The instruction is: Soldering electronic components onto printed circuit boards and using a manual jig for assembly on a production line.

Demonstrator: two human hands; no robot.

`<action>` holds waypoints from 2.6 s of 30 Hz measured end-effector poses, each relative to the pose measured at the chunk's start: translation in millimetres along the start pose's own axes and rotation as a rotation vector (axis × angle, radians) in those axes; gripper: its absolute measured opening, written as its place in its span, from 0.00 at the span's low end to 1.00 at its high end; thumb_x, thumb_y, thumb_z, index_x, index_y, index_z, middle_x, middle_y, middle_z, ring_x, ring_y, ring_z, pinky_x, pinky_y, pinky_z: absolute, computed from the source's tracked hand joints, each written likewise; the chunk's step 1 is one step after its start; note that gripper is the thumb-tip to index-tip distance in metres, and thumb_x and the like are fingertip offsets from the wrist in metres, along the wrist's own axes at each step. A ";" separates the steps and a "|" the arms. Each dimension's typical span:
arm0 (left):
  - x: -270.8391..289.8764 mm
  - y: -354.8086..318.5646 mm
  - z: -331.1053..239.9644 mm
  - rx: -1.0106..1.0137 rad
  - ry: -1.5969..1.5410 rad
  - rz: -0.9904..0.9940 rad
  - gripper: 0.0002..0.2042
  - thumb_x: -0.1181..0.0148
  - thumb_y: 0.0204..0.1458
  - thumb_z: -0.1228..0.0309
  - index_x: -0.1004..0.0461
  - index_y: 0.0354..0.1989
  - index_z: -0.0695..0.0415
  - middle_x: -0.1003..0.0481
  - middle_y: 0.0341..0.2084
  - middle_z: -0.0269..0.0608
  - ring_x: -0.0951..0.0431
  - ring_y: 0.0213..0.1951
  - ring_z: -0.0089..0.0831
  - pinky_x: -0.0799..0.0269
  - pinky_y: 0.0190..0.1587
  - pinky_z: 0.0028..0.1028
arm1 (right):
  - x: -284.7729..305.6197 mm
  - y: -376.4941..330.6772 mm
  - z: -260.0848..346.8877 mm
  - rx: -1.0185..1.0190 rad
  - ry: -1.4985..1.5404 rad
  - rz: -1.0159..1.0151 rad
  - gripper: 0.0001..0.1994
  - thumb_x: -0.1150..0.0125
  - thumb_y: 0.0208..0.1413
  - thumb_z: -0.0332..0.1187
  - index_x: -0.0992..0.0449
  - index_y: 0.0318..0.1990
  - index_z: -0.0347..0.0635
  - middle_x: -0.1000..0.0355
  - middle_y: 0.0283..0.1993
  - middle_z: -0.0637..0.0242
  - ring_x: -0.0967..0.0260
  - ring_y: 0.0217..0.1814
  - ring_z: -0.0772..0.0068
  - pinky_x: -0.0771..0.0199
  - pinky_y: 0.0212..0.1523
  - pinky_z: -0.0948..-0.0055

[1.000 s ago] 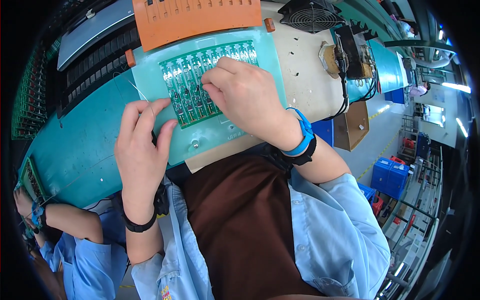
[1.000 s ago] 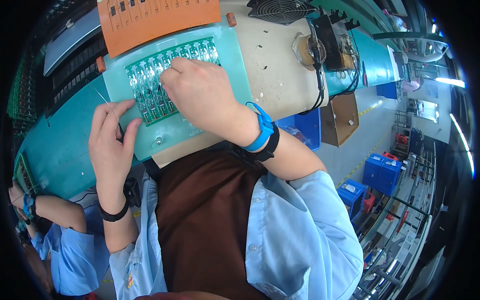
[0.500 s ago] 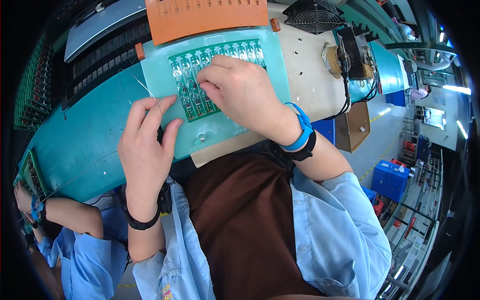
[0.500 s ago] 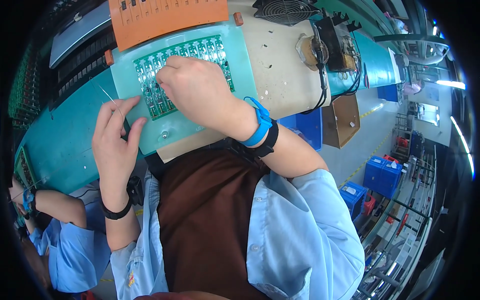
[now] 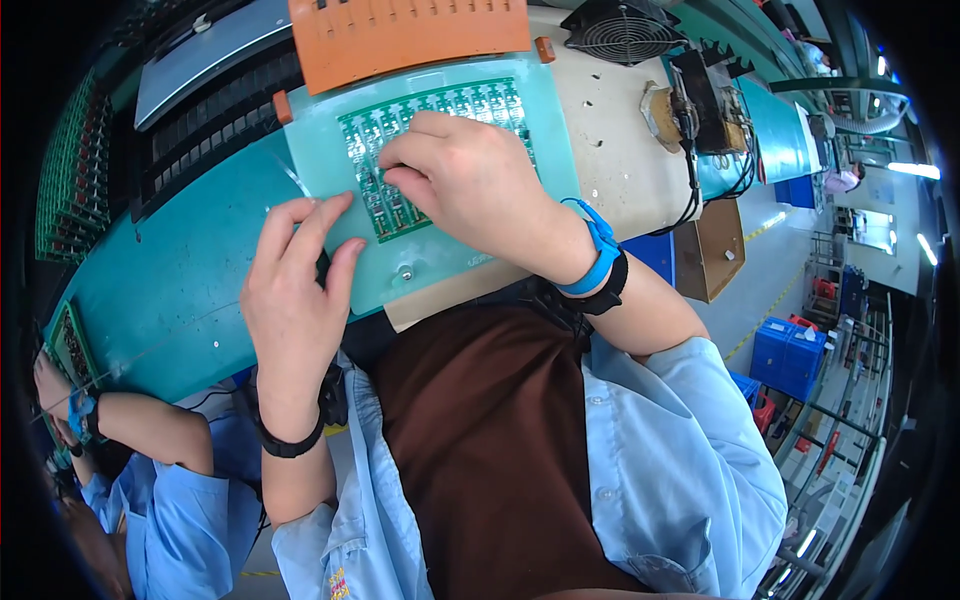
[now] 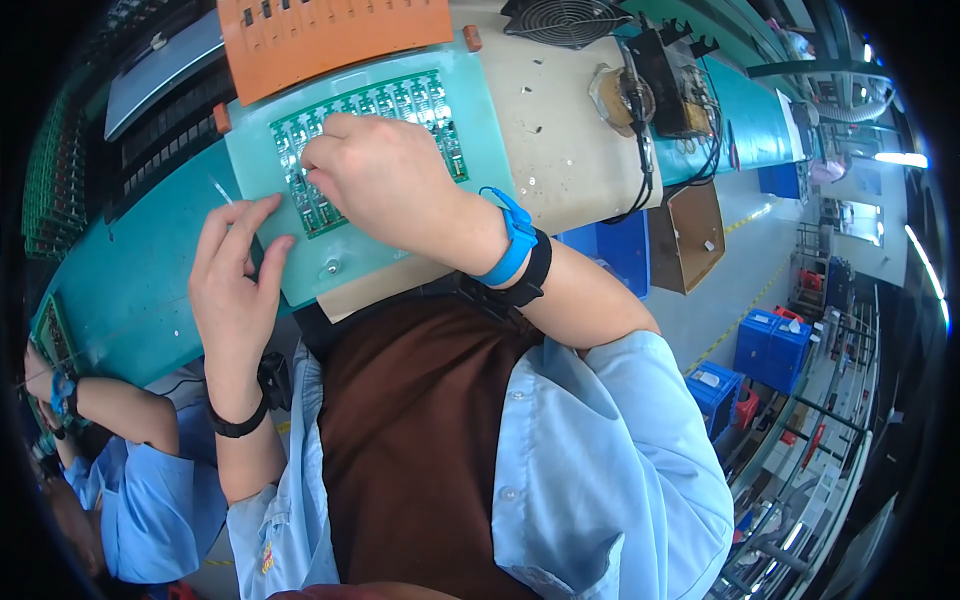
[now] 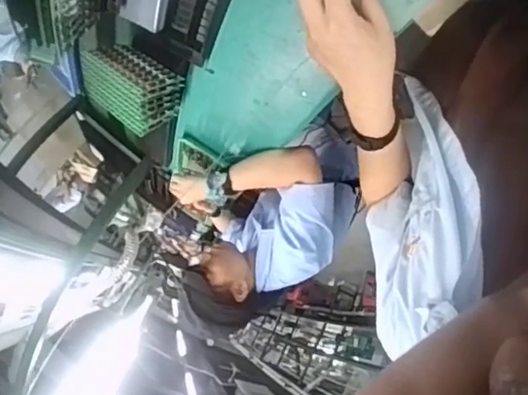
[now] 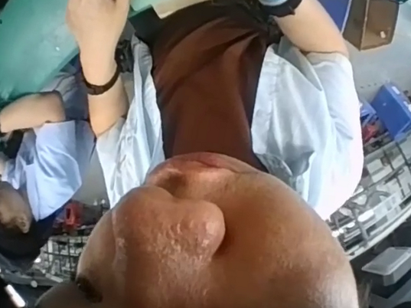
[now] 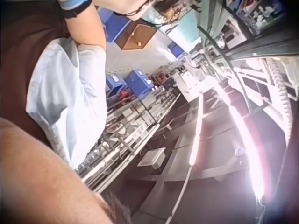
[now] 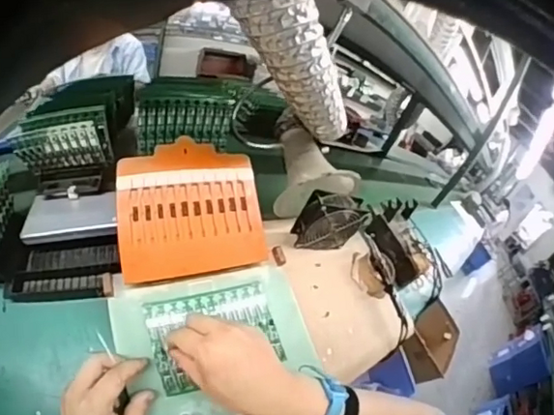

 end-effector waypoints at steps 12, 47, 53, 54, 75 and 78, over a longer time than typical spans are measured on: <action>81.8 69.5 24.5 0.089 -0.044 -0.113 0.35 0.31 0.60 0.73 0.36 0.77 0.45 0.22 0.32 0.28 0.36 0.28 0.09 0.38 0.32 0.16 | 81.3 -78.9 -104.6 -0.358 -0.020 -0.140 0.07 0.28 0.54 0.24 0.17 0.40 0.43 0.26 0.31 0.66 0.26 0.27 0.72 0.26 0.28 0.71; 37.8 163.6 4.2 0.035 -0.182 -0.052 0.27 0.30 0.56 0.80 0.32 0.64 0.71 0.22 0.44 0.36 0.36 0.29 0.08 0.34 0.34 0.13 | 63.3 -60.8 -92.7 -0.211 0.051 -0.206 0.05 0.29 0.53 0.25 0.19 0.36 0.43 0.26 0.33 0.64 0.23 0.31 0.59 0.21 0.34 0.63; 51.5 152.2 0.6 -0.034 -0.131 -0.114 0.22 0.30 0.58 0.76 0.27 0.60 0.68 0.22 0.42 0.34 0.38 0.26 0.08 0.38 0.30 0.13 | 51.8 -53.3 -86.4 -0.232 0.019 -0.136 0.03 0.31 0.53 0.26 0.18 0.35 0.44 0.27 0.32 0.65 0.24 0.30 0.61 0.22 0.33 0.63; 53.3 152.0 0.9 -0.053 -0.123 -0.113 0.21 0.30 0.59 0.75 0.26 0.59 0.67 0.22 0.40 0.33 0.39 0.26 0.08 0.39 0.29 0.13 | 50.7 -52.8 -86.6 -0.242 0.000 -0.131 0.03 0.31 0.53 0.27 0.18 0.35 0.44 0.27 0.31 0.65 0.24 0.30 0.61 0.22 0.33 0.63; 84.4 120.5 -36.8 -0.194 -0.112 -0.287 0.15 0.30 0.61 0.68 0.18 0.54 0.59 0.26 0.28 0.22 0.43 0.24 0.09 0.47 0.26 0.16 | 49.7 -48.1 -78.0 -0.246 0.039 -0.137 0.02 0.33 0.55 0.28 0.17 0.35 0.45 0.26 0.32 0.64 0.23 0.33 0.59 0.21 0.36 0.61; 85.4 119.4 -37.6 -0.208 -0.123 -0.294 0.14 0.30 0.61 0.68 0.17 0.53 0.59 0.23 0.29 0.22 0.40 0.24 0.09 0.44 0.26 0.16 | 40.7 -27.8 -42.5 -0.162 -0.010 -0.086 0.02 0.35 0.56 0.30 0.17 0.34 0.46 0.24 0.34 0.62 0.22 0.36 0.56 0.20 0.37 0.58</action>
Point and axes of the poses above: each hand's wrist, its own y-axis towards the middle knuckle, its own x-axis out of the back of the hand, z = x × y, the point moved 9 cm from there along y, towards the middle knuckle
